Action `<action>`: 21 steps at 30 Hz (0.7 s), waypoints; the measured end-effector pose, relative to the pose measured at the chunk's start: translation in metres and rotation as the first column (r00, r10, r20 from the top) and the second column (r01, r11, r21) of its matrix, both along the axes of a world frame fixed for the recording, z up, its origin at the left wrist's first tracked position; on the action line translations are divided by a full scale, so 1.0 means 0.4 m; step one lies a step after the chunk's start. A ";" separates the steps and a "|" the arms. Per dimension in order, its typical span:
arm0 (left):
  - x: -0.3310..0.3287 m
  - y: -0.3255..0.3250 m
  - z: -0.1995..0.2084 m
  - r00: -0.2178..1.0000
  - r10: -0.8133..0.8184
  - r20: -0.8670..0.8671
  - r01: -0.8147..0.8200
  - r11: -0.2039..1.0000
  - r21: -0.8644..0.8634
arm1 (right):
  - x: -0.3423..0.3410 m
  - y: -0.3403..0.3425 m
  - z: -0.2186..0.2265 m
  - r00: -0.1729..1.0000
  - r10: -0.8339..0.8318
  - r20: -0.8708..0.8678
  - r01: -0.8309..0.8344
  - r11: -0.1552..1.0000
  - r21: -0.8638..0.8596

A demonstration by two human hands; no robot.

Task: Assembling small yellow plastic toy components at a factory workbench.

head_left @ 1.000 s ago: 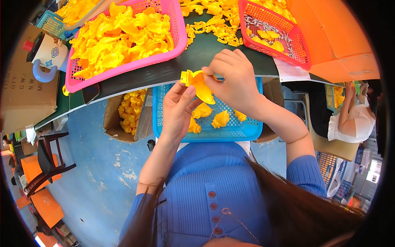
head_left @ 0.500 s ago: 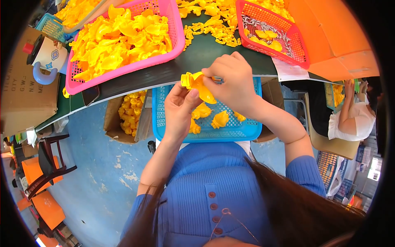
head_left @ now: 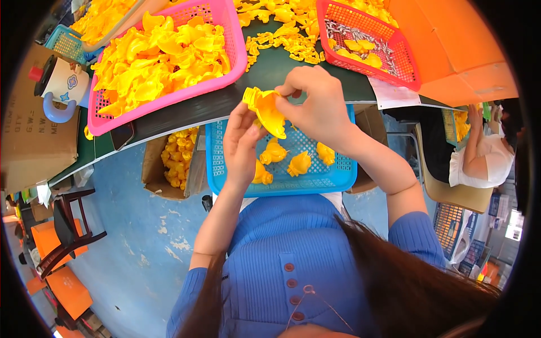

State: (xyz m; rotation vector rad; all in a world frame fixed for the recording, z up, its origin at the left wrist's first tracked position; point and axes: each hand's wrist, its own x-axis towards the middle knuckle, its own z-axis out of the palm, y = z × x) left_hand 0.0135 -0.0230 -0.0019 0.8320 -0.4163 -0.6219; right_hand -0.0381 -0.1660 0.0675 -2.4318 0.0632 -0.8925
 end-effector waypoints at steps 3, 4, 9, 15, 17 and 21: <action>-0.016 -0.019 -0.005 0.975 0.088 0.203 -0.085 0.996 -0.021 | 0.002 -0.003 0.005 0.998 -0.063 0.010 0.063 0.998 -0.028; -0.024 -0.026 -0.004 0.916 0.140 0.376 -0.154 0.988 0.008 | 0.000 0.000 0.007 0.998 -0.064 0.010 0.065 0.997 -0.029; -0.015 -0.048 -0.046 0.812 0.325 0.485 -0.338 0.939 -0.064 | -0.011 0.022 0.002 0.993 -0.081 -0.089 0.079 0.997 -0.022; -0.015 -0.007 -0.017 0.872 0.276 0.405 -0.328 0.943 0.062 | -0.011 0.019 0.003 0.962 0.127 -0.242 -0.033 0.933 0.359; 0.010 0.016 -0.016 0.895 0.247 0.371 -0.290 0.955 0.064 | 0.016 -0.005 0.029 0.908 0.250 -0.337 -0.099 0.908 0.408; 0.030 0.044 -0.004 0.931 0.164 0.327 -0.201 0.976 0.083 | 0.185 -0.045 0.068 0.921 0.199 -0.334 -0.174 0.979 0.103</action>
